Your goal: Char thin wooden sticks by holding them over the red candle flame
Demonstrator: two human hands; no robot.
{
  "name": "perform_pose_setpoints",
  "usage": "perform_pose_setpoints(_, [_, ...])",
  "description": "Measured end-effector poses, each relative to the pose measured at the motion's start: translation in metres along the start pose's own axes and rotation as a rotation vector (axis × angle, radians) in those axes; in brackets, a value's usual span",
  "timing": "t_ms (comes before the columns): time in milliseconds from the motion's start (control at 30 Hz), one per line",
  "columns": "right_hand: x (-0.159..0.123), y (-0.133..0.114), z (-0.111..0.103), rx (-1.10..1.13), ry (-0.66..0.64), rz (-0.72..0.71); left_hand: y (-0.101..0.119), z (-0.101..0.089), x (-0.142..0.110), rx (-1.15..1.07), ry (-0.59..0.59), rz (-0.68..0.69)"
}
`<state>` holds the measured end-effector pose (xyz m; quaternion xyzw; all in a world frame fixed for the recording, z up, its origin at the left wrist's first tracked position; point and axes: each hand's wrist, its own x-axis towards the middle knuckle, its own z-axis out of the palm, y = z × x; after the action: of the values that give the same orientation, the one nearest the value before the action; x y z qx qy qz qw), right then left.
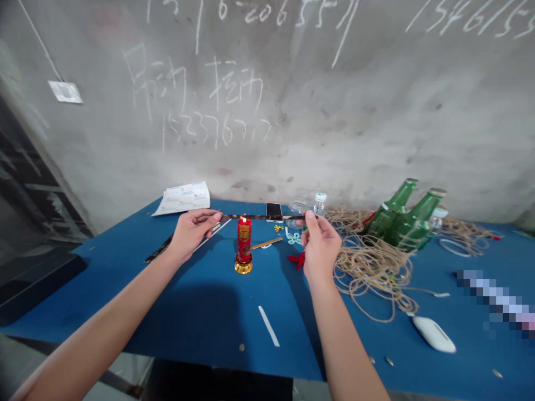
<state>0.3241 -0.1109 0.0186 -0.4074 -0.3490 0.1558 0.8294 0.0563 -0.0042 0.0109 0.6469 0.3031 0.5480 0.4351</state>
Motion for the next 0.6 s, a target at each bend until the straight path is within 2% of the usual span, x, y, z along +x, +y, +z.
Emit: perform_pose_setpoints(600, [0.0015, -0.0001, -0.0016, 0.023, -0.01, 0.01, 0.0008, 0.0005, -0.0008, 0.011, -0.018, 0.02])
